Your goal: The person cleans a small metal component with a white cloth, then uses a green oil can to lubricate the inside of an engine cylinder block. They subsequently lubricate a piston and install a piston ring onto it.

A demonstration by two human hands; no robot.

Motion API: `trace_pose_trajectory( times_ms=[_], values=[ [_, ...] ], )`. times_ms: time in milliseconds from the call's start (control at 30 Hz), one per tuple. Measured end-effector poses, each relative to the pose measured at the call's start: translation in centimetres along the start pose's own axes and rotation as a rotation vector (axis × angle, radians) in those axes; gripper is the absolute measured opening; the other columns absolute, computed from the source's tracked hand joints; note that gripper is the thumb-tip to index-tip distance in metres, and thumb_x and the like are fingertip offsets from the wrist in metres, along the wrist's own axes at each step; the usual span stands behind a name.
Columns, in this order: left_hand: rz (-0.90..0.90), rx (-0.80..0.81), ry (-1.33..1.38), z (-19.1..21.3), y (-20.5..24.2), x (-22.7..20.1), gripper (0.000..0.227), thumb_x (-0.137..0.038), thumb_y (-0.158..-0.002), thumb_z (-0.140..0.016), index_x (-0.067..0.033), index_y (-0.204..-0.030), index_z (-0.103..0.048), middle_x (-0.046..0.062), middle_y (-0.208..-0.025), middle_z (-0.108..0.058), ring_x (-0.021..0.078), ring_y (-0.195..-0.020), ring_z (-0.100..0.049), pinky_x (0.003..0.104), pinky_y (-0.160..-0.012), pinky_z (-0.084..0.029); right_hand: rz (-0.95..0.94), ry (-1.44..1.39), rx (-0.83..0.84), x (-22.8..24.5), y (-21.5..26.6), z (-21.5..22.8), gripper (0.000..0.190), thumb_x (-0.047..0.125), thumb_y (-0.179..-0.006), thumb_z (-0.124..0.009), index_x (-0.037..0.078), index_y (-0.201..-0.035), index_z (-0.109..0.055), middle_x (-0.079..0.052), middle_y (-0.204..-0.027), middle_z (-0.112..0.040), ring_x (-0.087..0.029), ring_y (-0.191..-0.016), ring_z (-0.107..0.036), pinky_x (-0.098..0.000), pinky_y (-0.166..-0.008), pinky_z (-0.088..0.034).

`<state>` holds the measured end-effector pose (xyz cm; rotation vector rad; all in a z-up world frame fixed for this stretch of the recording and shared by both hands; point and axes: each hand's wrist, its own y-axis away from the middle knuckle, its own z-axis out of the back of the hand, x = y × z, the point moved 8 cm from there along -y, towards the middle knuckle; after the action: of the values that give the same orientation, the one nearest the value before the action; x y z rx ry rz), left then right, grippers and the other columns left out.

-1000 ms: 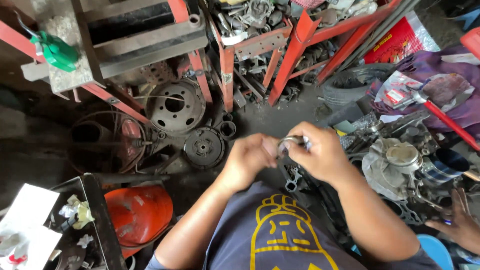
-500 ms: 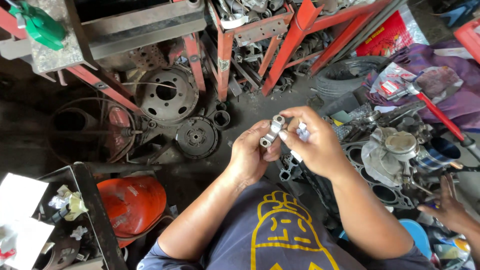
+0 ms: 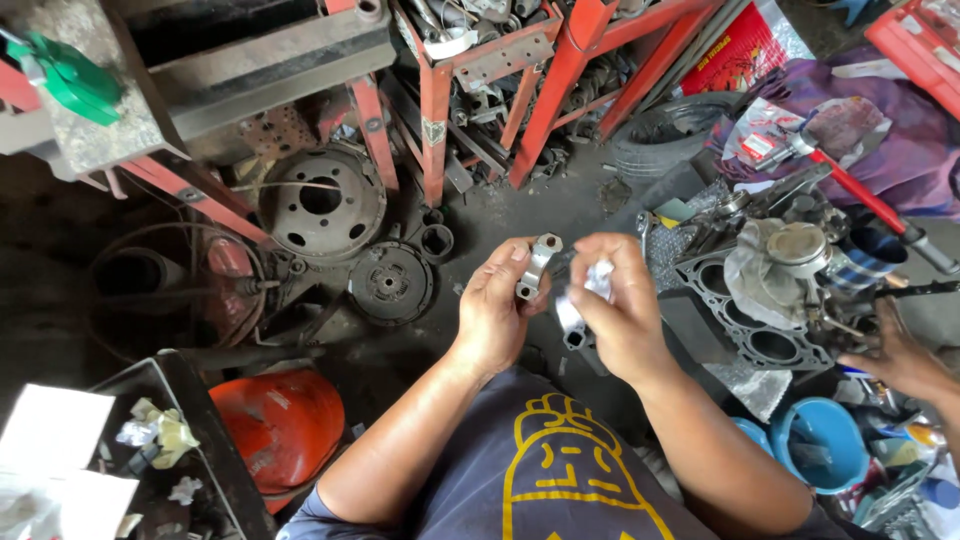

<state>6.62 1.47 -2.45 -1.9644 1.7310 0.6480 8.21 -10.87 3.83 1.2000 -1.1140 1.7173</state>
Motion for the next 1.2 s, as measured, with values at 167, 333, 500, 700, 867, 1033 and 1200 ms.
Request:
trace_pose_trajectory(
  times_ms=[167, 333, 500, 700, 867, 1033, 1200],
  values=[
    [0.092, -0.090, 0.079, 0.9, 0.9, -0.7, 0.035, -0.031, -0.106, -0.050, 0.0015, -0.114, -0.064, 0.005, -0.055, -0.037, 0.0125, -0.048, -0.032, 0.024, -0.046, -0.029, -0.083, 0.007, -0.079, -0.9, 1.7, -0.2, 0.036, -0.014, -0.078, -0.050, -0.002, -0.113, -0.053, -0.014, -0.096, -0.061, -0.018, -0.081, -0.064, -0.0298, -0.070, -0.050],
    [0.120, -0.119, 0.059, 1.2, 1.7, -1.1, 0.046, -0.037, -0.108, -0.048, 0.0048, -0.114, -0.065, 0.004, -0.055, -0.035, 0.0119, -0.046, -0.032, 0.024, -0.044, -0.029, -0.010, 0.082, -0.218, 1.7, 3.0, -1.2, 0.024, -0.011, -0.091, -0.063, -0.006, -0.115, -0.061, -0.021, -0.101, -0.075, -0.021, -0.082, -0.076, -0.0328, -0.074, -0.062],
    [0.103, -0.118, -0.010, 1.9, 2.0, -1.1, 0.045, -0.039, -0.109, -0.047, 0.0027, -0.108, -0.064, 0.005, -0.062, -0.038, 0.0124, -0.048, -0.035, 0.026, -0.045, -0.031, 0.408, 0.326, -0.346, 7.1, 3.7, -2.7, 0.010, -0.010, -0.095, -0.065, -0.009, -0.105, -0.067, -0.022, -0.096, -0.074, -0.032, -0.077, -0.077, -0.0413, -0.068, -0.063],
    [0.039, -0.210, -0.241, 2.5, 2.5, -1.3, 0.036, -0.034, -0.107, -0.052, -0.0023, -0.100, -0.068, 0.006, -0.060, -0.044, 0.0137, -0.049, -0.044, 0.026, -0.044, -0.042, 0.746, 0.842, -0.316, 4.6, 3.4, -5.7, 0.021, 0.005, -0.091, -0.071, 0.012, -0.109, -0.080, -0.011, -0.104, -0.068, -0.029, -0.083, -0.067, -0.0413, -0.072, -0.059],
    [-0.031, -0.218, -0.526, 3.4, 1.9, -1.5, 0.040, -0.035, -0.109, -0.050, -0.0073, -0.088, -0.070, 0.003, -0.064, -0.053, 0.0142, -0.059, -0.053, 0.027, -0.049, -0.047, 0.676, 0.857, -0.191, 5.0, 3.2, -6.6, 0.027, 0.000, -0.092, -0.064, 0.007, -0.116, -0.074, -0.013, -0.104, -0.060, -0.033, -0.086, -0.062, -0.0430, -0.076, -0.056],
    [-0.047, -0.251, -0.611, 5.2, 1.3, 0.6, 0.042, -0.033, -0.109, -0.051, -0.0062, -0.083, -0.069, 0.005, -0.064, -0.057, 0.0173, -0.060, -0.054, 0.031, -0.050, -0.050, 0.493, 0.534, -0.012, 4.3, 2.6, -4.9, 0.023, -0.005, -0.090, -0.060, -0.001, -0.110, -0.070, -0.015, -0.102, -0.062, -0.037, -0.089, -0.064, -0.0465, -0.078, -0.054],
    [0.100, -0.307, -0.307, 1.9, 1.2, 1.8, 0.034, -0.034, -0.105, -0.058, -0.0057, -0.090, -0.070, 0.009, -0.061, -0.055, 0.0202, -0.050, -0.059, 0.030, -0.041, -0.052, 0.055, -0.378, 0.057, -2.7, 0.9, -0.6, 0.022, 0.003, -0.082, -0.059, -0.010, -0.094, -0.072, -0.016, -0.085, -0.065, -0.020, -0.077, -0.058, -0.0382, -0.071, -0.048]
  ],
)
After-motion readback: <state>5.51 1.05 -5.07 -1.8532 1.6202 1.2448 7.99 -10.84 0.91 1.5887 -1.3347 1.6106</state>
